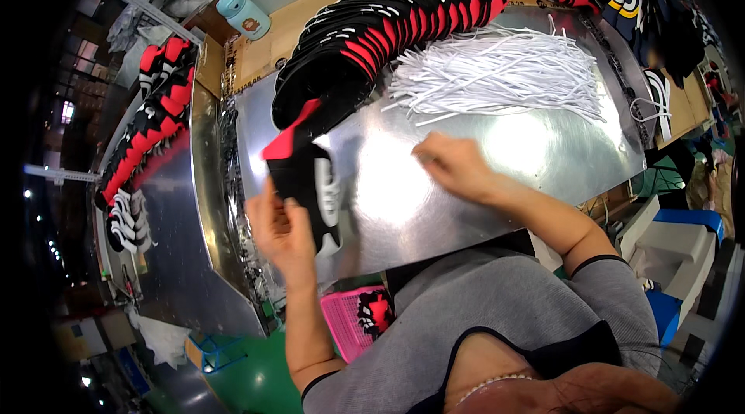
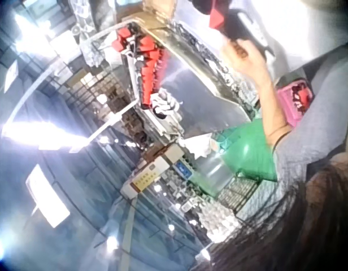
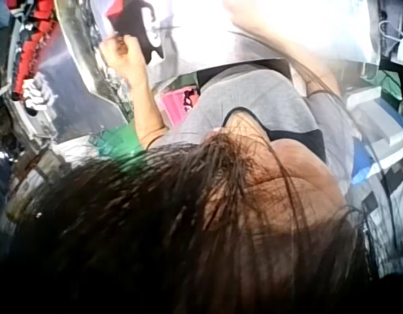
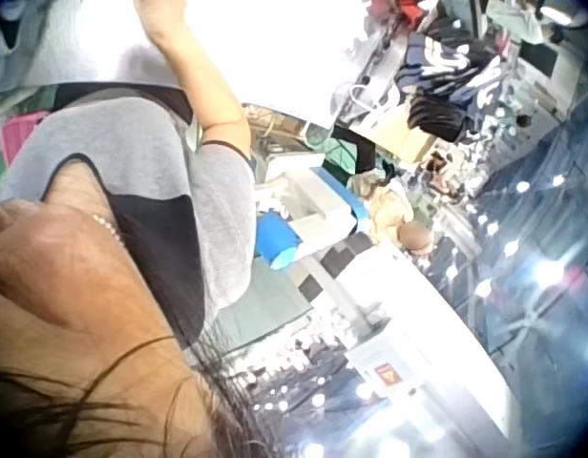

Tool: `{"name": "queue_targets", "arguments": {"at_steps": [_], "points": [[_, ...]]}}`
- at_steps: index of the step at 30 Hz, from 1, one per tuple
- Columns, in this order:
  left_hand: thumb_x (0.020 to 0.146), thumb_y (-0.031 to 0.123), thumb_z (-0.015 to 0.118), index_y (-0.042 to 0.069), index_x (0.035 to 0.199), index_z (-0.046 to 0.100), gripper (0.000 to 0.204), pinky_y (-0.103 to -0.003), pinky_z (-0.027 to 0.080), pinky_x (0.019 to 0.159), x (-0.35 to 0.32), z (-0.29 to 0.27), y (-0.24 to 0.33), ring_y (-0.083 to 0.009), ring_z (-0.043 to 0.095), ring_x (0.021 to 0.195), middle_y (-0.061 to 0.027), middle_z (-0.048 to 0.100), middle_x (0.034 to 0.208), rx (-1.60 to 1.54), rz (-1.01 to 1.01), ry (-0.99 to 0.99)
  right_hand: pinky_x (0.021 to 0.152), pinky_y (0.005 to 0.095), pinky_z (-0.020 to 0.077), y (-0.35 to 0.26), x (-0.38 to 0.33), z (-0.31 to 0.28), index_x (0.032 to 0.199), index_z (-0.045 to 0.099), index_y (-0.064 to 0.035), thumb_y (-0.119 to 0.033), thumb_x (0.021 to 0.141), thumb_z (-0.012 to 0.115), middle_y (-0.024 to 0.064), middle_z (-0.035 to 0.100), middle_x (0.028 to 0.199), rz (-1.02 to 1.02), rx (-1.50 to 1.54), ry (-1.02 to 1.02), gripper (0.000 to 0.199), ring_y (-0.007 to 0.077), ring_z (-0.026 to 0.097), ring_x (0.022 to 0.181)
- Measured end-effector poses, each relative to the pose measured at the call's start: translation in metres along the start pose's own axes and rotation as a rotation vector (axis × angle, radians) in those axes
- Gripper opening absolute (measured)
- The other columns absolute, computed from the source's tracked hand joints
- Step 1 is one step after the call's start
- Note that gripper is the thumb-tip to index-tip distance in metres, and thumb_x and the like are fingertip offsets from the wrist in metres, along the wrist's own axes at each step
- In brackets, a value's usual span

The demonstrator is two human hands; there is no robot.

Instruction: The person takes a large bundle of white shoelaces from a plastic bag, organizes them into smaller groups on a metal table, and then threads a shoelace through the eyelets of a black and white shoe upper.

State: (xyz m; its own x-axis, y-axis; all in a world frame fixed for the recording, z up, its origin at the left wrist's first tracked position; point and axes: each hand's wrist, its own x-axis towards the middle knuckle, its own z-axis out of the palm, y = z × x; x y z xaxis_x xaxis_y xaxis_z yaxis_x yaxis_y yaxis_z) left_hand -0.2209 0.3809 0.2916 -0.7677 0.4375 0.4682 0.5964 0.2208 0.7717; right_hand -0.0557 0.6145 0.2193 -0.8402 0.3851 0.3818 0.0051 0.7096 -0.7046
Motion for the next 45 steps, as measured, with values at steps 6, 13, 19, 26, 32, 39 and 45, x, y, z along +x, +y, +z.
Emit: {"name": "queue_targets", "arguments": {"at_steps": [6,13,19,26,32,39,45], "points": [[0.078,-0.006,0.058,0.004,0.127,0.059,0.05,-0.04,0.048,0.068,0.107,-0.002,-0.114,-0.0307,0.057,0.076,-0.0143,0.051,0.093,0.647,0.373,0.184,0.061,0.0387,0.0502,0.075,0.058,-0.04,0.097,0.065,-0.0131,-0.007,0.08,0.065,0.0036,0.06,0.093,0.011,-0.567,0.107,0.019,0.0269,0.063,0.072],[0.093,0.008,0.052,0.004,0.119,0.062,0.028,-0.041,0.049,0.081,0.118,0.041,-0.183,-0.0329,0.059,0.092,-0.015,0.057,0.101,0.554,0.135,-0.061,0.061,0.0332,0.0495,0.028,0.07,-0.058,0.095,0.062,-0.0085,-0.005,0.083,0.066,0.005,0.058,0.093,0.001,-0.159,0.148,0.014,0.0233,0.064,0.074],[0.088,0.026,0.067,0.001,0.107,0.061,0.031,-0.039,0.048,0.078,0.098,0.069,-0.142,-0.0311,0.061,0.091,-0.0145,0.062,0.104,0.319,0.095,0.011,0.05,0.0204,0.037,-0.069,0.081,-0.078,0.097,0.06,-0.0035,-0.008,0.09,0.063,0.0024,0.061,0.075,0.168,0.715,0.01,0.009,0.0047,0.047,0.057],[0.086,0.001,0.061,0.001,0.097,0.054,0.012,-0.029,0.043,0.07,0.068,0.041,-0.041,-0.0155,0.05,0.075,-0.0055,0.052,0.088,-0.028,0.113,0.369,0.037,0.0148,0.0276,-0.112,0.007,-0.179,0.098,0.051,-0.0071,-0.01,0.096,0.055,0.0018,0.051,0.065,-0.169,1.405,0.145,0.006,0.0025,0.037,0.039],[0.069,0.013,0.078,0.001,0.11,0.059,0.047,-0.043,0.044,0.087,-0.07,0.105,0.074,-0.0347,0.055,0.095,-0.0164,0.06,0.103,0.36,0.417,-0.307,0.043,0.0131,0.0283,-0.082,-0.052,-0.182,0.104,0.052,-0.0073,-0.013,0.093,0.059,-0.0017,0.052,0.073,0.369,1.274,0.222,0.015,-0.0004,0.035,0.049],[0.085,0.016,0.069,-0.003,0.109,0.061,0.032,-0.046,0.044,0.093,-0.059,0.078,0.047,-0.0395,0.055,0.106,-0.0207,0.06,0.112,0.309,0.357,-0.32,0.044,0.017,0.0297,-0.029,-0.082,-0.078,0.102,0.056,-0.001,-0.009,0.095,0.057,0.0103,0.066,0.084,0.661,1.342,-0.081,0.011,0.0031,0.04,0.049],[0.095,0.039,0.055,-0.002,0.111,0.062,0.045,-0.042,0.048,0.073,0.007,0.073,0.017,-0.0336,0.062,0.084,-0.0148,0.067,0.097,0.696,-0.013,-1.079,0.045,0.018,0.0301,-0.029,-0.048,0.001,0.098,0.057,-0.0034,-0.016,0.094,0.06,0.0065,0.066,0.085,0.787,1.29,-0.017,0.013,0.0032,0.042,0.049]]}}
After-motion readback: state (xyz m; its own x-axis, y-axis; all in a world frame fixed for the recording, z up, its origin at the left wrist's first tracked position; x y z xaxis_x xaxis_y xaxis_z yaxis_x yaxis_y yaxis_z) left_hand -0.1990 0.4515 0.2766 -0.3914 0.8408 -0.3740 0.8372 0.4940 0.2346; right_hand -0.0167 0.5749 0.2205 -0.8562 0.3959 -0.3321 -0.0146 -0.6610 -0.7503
